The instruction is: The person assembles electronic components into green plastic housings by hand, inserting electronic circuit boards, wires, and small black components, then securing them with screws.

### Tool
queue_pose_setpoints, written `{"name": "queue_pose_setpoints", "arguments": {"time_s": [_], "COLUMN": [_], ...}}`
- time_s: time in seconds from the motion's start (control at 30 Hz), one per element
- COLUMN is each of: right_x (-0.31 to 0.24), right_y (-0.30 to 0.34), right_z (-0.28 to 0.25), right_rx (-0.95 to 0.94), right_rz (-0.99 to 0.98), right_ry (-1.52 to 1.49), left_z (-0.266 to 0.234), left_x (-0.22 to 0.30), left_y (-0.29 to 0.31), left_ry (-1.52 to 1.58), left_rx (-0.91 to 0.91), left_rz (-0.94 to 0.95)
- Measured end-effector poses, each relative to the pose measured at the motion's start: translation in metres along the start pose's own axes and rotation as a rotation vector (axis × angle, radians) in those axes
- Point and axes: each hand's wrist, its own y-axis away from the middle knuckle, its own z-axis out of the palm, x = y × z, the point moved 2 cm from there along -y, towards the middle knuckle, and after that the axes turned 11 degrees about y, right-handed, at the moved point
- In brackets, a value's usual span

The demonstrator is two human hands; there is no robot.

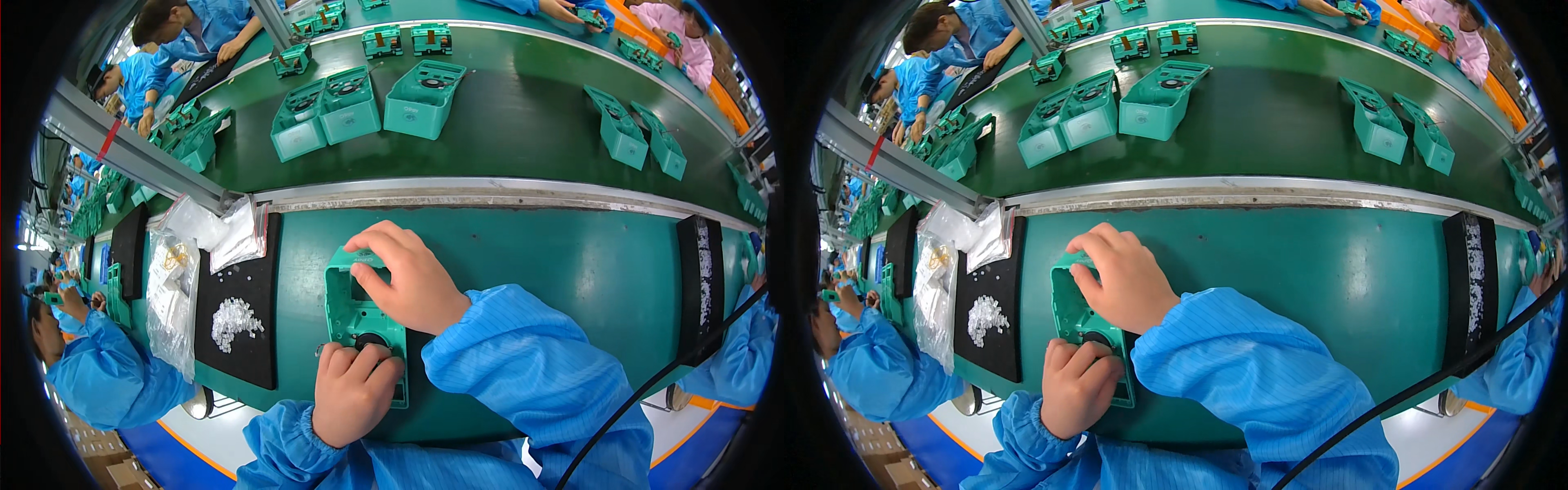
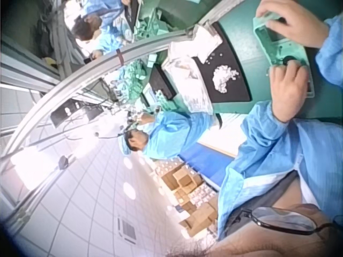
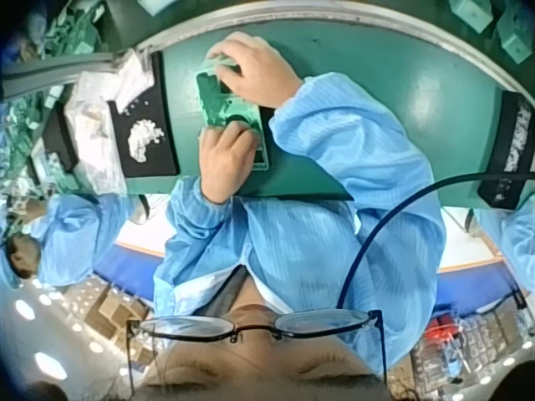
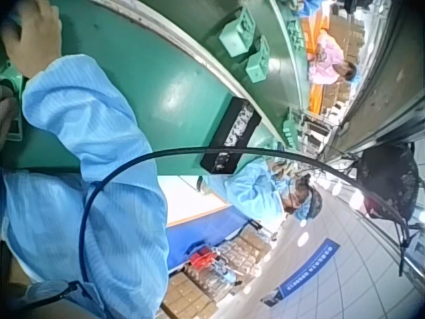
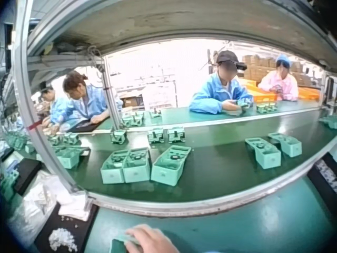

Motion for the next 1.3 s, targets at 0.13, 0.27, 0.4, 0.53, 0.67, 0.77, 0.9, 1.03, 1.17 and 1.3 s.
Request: {"name": "queue_pose_setpoints", "arguments": {"time_s": [0.13, 0.27, 0.4, 0.53, 0.67, 0.77, 0.9, 1.03, 1.17, 1.3], "right_x": [0.000, 0.000, 0.000, -0.001, 0.001, 0.002, -0.003, -0.024, -0.040, -0.027], "right_y": [0.000, 0.001, 0.002, 0.003, 0.002, 0.001, -0.001, -0.003, -0.021, -0.026], "right_z": [-0.001, 0.000, 0.000, -0.001, -0.002, -0.004, -0.003, -0.017, -0.005, -0.011], "right_rx": [0.003, -0.002, 0.003, -0.005, -0.009, -0.012, -0.014, -0.021, -0.488, -0.297], "right_rz": [-0.001, 0.009, -0.001, 0.003, 0.009, 0.006, -0.005, -0.271, -0.611, -0.874], "right_ry": [0.001, 0.010, 0.011, 0.014, 0.008, 0.022, 0.027, 0.470, 0.821, 0.933], "left_z": [0.003, -0.001, -0.004, -0.003, -0.003, -0.004, -0.007, -0.004, -0.002, 0.001], "left_x": [0.002, -0.001, 0.000, 0.000, -0.001, -0.001, -0.002, -0.005, -0.004, 0.000], "left_y": [0.000, 0.000, 0.002, 0.002, -0.003, -0.009, -0.010, -0.011, -0.007, 0.003], "left_ry": [-0.033, 0.104, 0.140, 0.150, 0.165, 0.162, 0.195, 0.244, 0.253, 0.325], "left_rx": [-0.043, -0.047, -0.069, -0.073, -0.093, -0.116, -0.105, -0.098, -0.105, -0.022], "left_rz": [-0.076, -0.134, -0.136, -0.156, -0.168, -0.164, -0.180, -0.178, -0.145, -0.266]}}
